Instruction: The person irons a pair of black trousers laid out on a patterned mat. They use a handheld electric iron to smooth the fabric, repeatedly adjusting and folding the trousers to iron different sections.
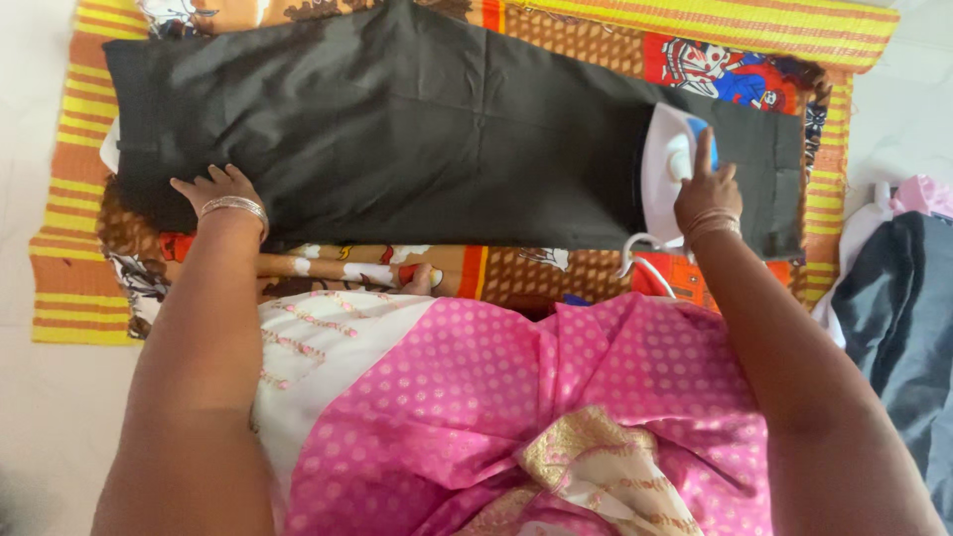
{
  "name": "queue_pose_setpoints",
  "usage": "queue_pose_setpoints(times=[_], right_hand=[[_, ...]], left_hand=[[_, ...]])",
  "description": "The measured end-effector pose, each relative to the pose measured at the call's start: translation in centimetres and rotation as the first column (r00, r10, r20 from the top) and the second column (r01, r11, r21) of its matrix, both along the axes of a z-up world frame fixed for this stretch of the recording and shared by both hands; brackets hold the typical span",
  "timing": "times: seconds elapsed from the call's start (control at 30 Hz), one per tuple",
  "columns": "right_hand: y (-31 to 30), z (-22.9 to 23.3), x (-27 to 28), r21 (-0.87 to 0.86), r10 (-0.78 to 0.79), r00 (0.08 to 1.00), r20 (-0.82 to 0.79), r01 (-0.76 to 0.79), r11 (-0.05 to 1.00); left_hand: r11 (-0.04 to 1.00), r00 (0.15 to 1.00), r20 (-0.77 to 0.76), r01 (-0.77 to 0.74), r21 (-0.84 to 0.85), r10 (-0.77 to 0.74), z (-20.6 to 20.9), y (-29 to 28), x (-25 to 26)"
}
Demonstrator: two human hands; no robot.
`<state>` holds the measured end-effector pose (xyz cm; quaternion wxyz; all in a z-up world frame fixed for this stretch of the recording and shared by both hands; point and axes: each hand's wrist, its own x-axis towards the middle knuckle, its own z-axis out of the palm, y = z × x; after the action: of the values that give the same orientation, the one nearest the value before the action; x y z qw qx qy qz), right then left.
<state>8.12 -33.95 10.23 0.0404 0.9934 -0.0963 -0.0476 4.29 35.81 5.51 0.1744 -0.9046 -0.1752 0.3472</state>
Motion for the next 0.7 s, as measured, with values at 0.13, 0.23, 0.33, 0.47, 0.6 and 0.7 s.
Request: queue_pose_setpoints(times=[0.13,0.23,0.33,0.47,0.6,0.7], right_hand=[[1.5,0.7,-7.6,0.022,0.170,0.981,-0.094,-0.169,0.985],[2.4,0.9,-10.1,0.064,0.251,0.962,-0.103,-0.245,0.967],[2.2,0.3,-8.2,0.060,0.242,0.970,-0.009,-0.241,0.969],[-1.0,-1.5,-3.9,-0.019,0.044,0.999,-0.007,-0.044,0.999],[-9.6,-1.9,-2.5,-0.048,-0.274,0.962,0.011,0.274,0.961],[-14.3,-1.9,-3.9,0.044,-0.372,0.922,0.103,0.370,0.928]], left_hand=[[0.999,0.993,-0.117,0.034,0.011,-0.033,0.4,-2.3,1.7],[0.990,0.987,-0.076,0.140,-0.004,-0.140,0.4,-6.3,2.7],[0.942,0.920,0.279,0.315,-0.113,-0.274,-0.4,-12.7,2.6],[0.889,0.983,-0.072,0.118,-0.443,-0.166,-1.4,-23.7,1.4],[0.954,0.980,-0.094,0.145,-0.261,-0.175,-0.8,-26.8,-0.7],[0.954,0.981,-0.074,0.154,-0.256,-0.178,-0.7,-26.7,-1.4]])
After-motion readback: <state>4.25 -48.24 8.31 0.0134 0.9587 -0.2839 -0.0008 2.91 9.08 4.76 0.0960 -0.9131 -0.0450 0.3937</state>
